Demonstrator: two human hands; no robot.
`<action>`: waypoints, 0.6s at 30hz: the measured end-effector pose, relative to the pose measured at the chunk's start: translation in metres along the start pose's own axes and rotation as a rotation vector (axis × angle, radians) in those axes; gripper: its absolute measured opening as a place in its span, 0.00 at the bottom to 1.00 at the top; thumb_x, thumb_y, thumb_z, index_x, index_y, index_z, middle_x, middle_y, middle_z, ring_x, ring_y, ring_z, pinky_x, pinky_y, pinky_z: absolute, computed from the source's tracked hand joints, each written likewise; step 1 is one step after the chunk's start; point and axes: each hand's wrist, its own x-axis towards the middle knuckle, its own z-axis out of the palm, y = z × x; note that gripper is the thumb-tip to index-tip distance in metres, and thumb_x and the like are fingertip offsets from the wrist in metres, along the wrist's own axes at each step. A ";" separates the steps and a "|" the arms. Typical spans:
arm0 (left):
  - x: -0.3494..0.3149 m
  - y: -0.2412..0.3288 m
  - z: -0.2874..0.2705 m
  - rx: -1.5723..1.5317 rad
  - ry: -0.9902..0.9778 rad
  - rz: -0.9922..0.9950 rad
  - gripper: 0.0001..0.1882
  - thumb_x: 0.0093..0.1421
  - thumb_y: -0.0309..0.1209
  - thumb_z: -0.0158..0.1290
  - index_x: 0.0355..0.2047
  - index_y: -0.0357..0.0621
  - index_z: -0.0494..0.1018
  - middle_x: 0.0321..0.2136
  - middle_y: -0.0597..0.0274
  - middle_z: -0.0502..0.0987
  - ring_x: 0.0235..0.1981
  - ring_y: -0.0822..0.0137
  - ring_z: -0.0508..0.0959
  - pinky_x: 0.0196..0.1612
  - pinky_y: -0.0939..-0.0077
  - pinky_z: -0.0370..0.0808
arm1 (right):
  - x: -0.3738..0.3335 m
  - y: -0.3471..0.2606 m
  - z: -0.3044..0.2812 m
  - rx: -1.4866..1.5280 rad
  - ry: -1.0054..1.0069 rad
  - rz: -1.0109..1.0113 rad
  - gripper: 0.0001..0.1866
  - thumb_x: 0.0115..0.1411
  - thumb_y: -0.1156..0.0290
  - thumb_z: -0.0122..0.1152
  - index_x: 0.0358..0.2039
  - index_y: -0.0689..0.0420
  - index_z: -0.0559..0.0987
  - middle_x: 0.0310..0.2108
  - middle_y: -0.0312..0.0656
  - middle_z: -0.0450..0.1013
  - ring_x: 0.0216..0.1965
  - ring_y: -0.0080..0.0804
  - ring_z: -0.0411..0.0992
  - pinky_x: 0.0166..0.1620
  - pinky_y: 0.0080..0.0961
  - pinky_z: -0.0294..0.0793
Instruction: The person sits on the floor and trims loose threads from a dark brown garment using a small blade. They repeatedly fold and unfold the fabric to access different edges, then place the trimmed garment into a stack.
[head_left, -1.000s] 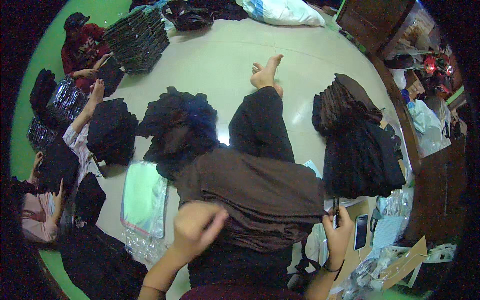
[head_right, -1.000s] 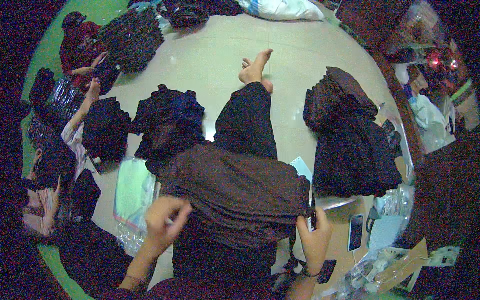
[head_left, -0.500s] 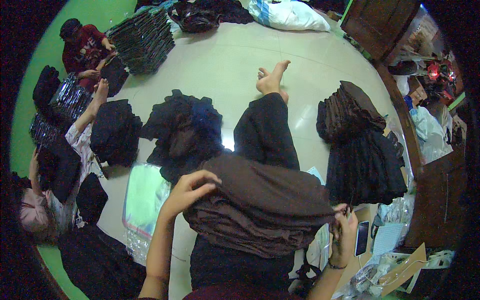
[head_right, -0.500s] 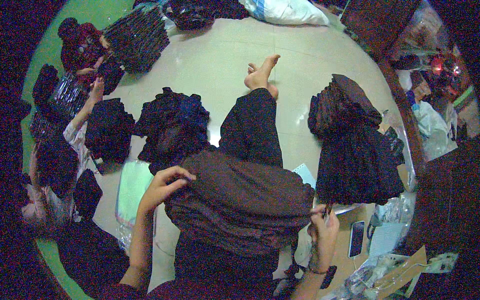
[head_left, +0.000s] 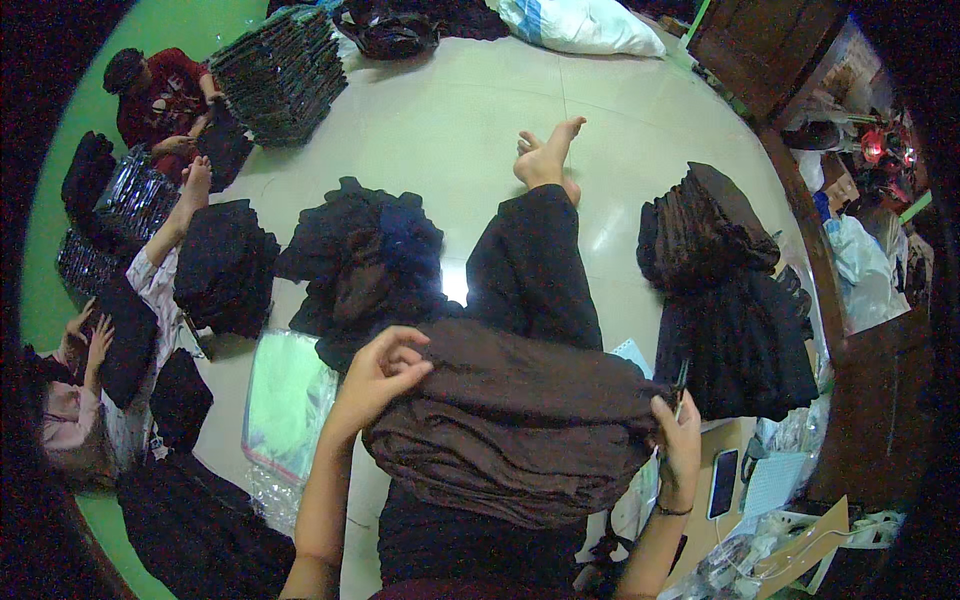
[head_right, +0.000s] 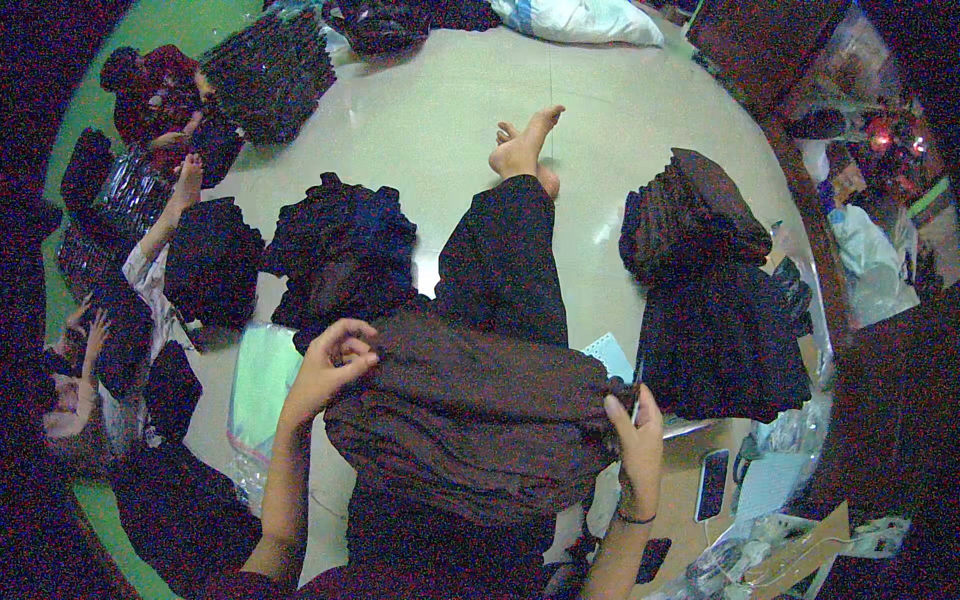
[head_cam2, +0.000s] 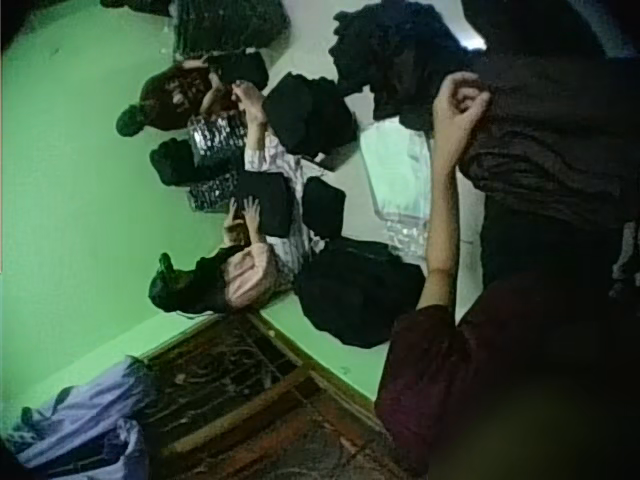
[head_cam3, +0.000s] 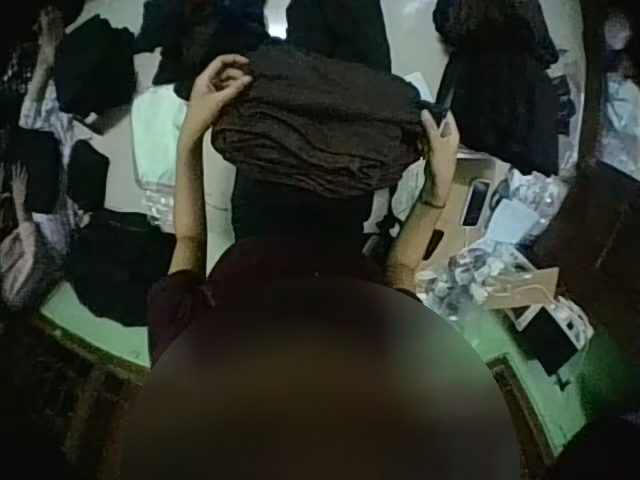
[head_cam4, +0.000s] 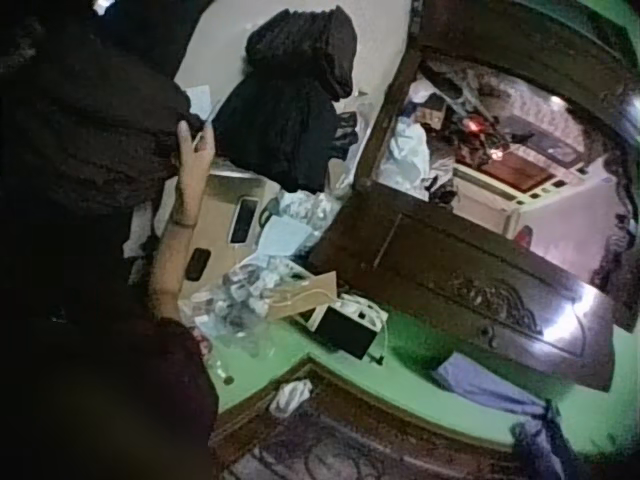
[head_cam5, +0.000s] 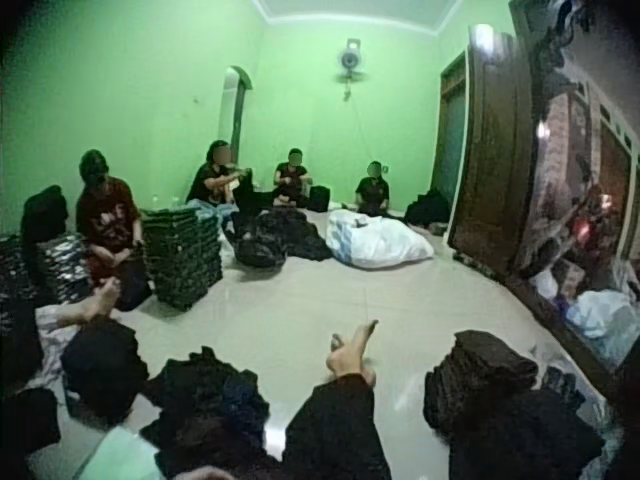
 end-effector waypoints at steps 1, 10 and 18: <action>0.003 0.000 0.002 -0.006 0.083 -0.036 0.16 0.48 0.25 0.55 0.38 0.39 0.66 0.28 0.64 0.72 0.27 0.78 0.70 0.31 0.85 0.67 | 0.004 -0.003 0.003 -0.026 0.027 -0.030 0.12 0.51 0.68 0.58 0.32 0.59 0.69 0.27 0.32 0.67 0.27 0.17 0.64 0.30 0.12 0.63; -0.031 0.033 0.006 0.566 0.068 0.169 0.14 0.44 0.32 0.60 0.24 0.38 0.67 0.21 0.60 0.68 0.21 0.69 0.69 0.25 0.77 0.66 | -0.023 -0.038 0.029 -0.630 0.258 -0.247 0.16 0.47 0.71 0.61 0.34 0.64 0.69 0.31 0.46 0.68 0.34 0.38 0.68 0.40 0.28 0.65; -0.049 0.030 0.041 0.870 0.276 0.167 0.13 0.45 0.34 0.57 0.27 0.39 0.70 0.24 0.54 0.72 0.28 0.56 0.71 0.32 0.69 0.68 | -0.049 -0.055 0.066 -0.570 -0.024 -0.359 0.17 0.44 0.73 0.62 0.35 0.63 0.69 0.30 0.48 0.68 0.33 0.44 0.69 0.36 0.31 0.67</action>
